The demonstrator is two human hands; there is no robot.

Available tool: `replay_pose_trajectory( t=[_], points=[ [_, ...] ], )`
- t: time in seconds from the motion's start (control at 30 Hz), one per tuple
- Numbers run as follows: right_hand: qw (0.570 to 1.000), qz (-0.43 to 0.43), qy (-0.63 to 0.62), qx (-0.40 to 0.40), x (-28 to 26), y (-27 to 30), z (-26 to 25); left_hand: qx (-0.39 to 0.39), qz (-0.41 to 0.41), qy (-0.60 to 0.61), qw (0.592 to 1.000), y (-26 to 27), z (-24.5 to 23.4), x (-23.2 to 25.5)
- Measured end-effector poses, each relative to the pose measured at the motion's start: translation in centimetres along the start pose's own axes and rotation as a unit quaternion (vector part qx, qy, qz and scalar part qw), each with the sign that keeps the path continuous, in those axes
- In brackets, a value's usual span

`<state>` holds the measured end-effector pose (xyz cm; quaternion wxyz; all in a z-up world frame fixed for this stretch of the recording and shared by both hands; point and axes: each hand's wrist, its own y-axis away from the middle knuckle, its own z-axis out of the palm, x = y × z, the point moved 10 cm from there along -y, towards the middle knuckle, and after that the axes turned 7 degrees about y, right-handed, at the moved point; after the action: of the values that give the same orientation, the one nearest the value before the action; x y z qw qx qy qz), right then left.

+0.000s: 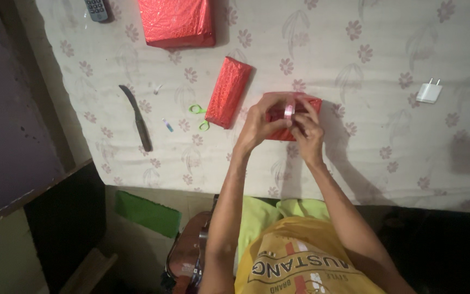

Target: The person wraps a small box in red foil paper on a table. They fold the paper around the box, secure it with tape, and use scissors to cut the tape. The wrapped gift is placed with other wrapped items on the table.

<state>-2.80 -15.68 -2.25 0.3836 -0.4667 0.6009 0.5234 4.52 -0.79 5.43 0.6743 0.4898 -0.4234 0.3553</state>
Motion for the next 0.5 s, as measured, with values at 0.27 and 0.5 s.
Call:
replay_pose_trajectory(
  t=[0.27, 0.5],
  points=[
    [1.000, 0.006, 0.018, -0.015, 0.3, -0.1, 0.0, -0.014, -0.009, 0.026, 1.000, -0.7, -0.3, -1.4],
    [0.999, -0.020, 0.026, -0.023, -1.3, 0.0, 0.1, -0.039, -0.017, 0.075, 0.996, -0.5, 0.0, -2.1]
  ],
)
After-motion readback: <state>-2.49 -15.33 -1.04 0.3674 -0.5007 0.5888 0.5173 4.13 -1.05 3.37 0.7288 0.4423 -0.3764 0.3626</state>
